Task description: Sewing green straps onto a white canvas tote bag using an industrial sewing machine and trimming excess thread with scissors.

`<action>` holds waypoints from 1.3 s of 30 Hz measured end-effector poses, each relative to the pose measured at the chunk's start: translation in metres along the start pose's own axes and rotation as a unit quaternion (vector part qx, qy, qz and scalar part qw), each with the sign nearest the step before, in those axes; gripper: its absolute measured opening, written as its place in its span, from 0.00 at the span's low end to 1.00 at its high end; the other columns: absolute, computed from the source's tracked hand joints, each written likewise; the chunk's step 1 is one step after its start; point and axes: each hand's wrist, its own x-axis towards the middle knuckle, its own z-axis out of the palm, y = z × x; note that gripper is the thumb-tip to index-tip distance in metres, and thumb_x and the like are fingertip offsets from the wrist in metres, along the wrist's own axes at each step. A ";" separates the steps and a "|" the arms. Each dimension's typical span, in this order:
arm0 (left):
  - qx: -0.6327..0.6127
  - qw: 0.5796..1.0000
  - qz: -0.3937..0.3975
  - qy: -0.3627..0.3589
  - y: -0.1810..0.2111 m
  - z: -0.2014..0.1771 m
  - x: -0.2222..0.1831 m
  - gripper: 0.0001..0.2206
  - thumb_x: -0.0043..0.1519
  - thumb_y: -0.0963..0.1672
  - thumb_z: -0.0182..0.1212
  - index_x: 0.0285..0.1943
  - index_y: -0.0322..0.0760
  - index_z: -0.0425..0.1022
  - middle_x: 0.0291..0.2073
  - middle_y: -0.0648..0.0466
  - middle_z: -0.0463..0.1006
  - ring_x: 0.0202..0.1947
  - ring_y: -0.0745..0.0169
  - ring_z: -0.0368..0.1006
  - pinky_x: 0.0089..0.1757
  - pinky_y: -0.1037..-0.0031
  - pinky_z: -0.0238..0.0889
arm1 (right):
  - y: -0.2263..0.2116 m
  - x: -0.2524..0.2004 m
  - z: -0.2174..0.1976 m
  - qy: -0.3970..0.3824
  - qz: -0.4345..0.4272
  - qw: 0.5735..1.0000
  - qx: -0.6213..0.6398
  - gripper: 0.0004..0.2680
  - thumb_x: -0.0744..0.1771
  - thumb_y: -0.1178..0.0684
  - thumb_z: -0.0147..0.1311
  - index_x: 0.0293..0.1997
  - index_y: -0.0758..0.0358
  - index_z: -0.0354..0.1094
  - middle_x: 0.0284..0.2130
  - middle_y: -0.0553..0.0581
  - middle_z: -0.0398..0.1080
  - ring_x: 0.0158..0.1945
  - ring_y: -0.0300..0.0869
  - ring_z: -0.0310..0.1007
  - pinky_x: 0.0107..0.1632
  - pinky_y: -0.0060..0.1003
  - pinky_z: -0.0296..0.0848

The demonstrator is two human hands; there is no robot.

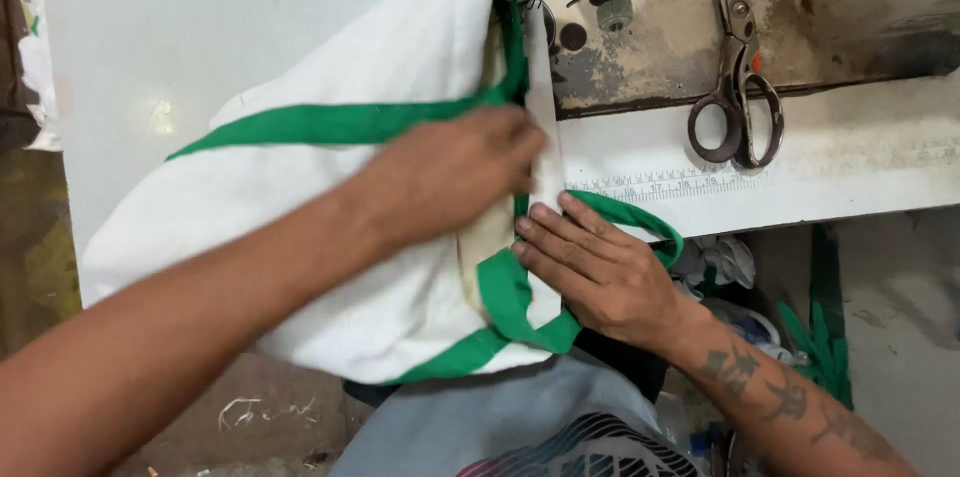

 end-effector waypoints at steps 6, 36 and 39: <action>0.169 0.974 0.053 0.143 -0.024 0.025 -0.024 0.08 0.60 0.45 0.50 0.34 0.38 0.71 0.31 0.53 0.69 0.37 0.56 0.67 0.34 0.74 0.62 | 0.003 0.003 0.001 0.044 0.030 0.999 -0.005 0.10 0.66 0.57 0.41 0.41 0.69 0.69 0.44 0.64 0.69 0.49 0.55 0.68 0.56 0.66 0.56; 0.250 0.961 0.115 0.025 -0.036 0.003 -0.005 0.18 0.60 0.45 0.42 0.54 0.26 0.65 0.58 0.41 0.62 0.47 0.56 0.63 0.49 0.72 0.57 | 0.011 -0.004 0.000 0.003 0.079 0.995 0.059 0.11 0.66 0.54 0.43 0.55 0.57 0.58 0.52 0.54 0.63 0.59 0.46 0.61 0.64 0.72 0.38; 0.221 0.967 0.113 0.057 -0.039 0.010 -0.010 0.17 0.61 0.45 0.43 0.52 0.27 0.67 0.50 0.42 0.70 0.46 0.54 0.67 0.44 0.72 0.62 | 0.009 -0.001 -0.003 -0.008 0.086 0.995 0.059 0.11 0.67 0.54 0.38 0.55 0.58 0.58 0.53 0.55 0.63 0.59 0.47 0.61 0.64 0.71 0.37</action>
